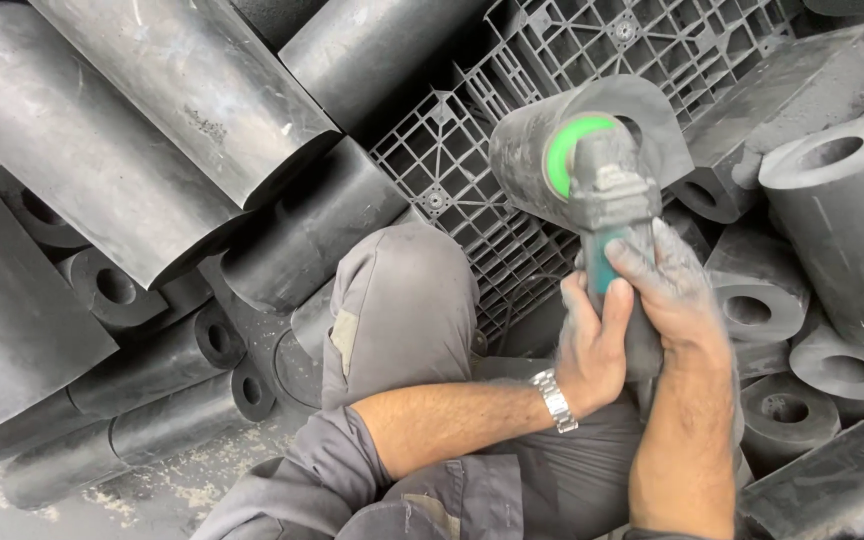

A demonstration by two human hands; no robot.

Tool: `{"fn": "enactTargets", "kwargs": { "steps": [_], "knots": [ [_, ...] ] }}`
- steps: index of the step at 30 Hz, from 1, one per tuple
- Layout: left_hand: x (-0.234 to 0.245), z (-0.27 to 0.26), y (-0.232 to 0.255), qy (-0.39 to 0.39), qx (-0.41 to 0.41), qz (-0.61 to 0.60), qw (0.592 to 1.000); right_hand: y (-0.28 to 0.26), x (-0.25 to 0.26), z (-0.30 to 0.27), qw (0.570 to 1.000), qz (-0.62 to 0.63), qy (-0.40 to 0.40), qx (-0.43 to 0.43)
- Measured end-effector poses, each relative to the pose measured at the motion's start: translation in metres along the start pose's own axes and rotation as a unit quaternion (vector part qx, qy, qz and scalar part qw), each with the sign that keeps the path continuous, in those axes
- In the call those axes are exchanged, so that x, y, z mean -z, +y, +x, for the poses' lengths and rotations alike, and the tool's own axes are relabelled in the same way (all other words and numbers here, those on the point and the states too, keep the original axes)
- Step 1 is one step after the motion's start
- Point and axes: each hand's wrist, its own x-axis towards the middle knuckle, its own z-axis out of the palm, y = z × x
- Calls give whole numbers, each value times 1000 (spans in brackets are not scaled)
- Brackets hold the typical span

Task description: Using a handheld angle grinder to sand and smooth the edges of large black rubber industrial components while sitting on the floor.

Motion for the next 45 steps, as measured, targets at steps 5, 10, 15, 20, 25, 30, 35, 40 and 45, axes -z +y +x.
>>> {"fn": "enactTargets", "kwargs": {
  "steps": [5,10,15,20,25,30,35,40,45],
  "knots": [
    [4,18,9,12,21,9,1000,4,-8,6,994,105,27,-26],
    [4,-2,12,9,89,0,996,10,-3,-8,997,74,25,-20],
    [9,-42,-18,-68,35,-3,997,42,6,-51,988,81,103,-78],
    [9,-12,4,-34,82,2,996,20,-5,-29,992,82,77,-51],
    [14,-26,0,-33,106,16,994,25,-9,-37,994,90,47,-50],
    [21,-48,-10,-95,79,3,992,37,-11,-72,982,116,124,-87],
    [19,-26,1,-65,100,4,993,28,-11,-43,987,110,71,-88],
    [21,-51,-8,-97,101,19,990,52,-5,-74,995,30,87,-49],
    [23,-46,-8,-127,120,13,985,71,-1,-86,982,111,131,-80]
  ]
}}
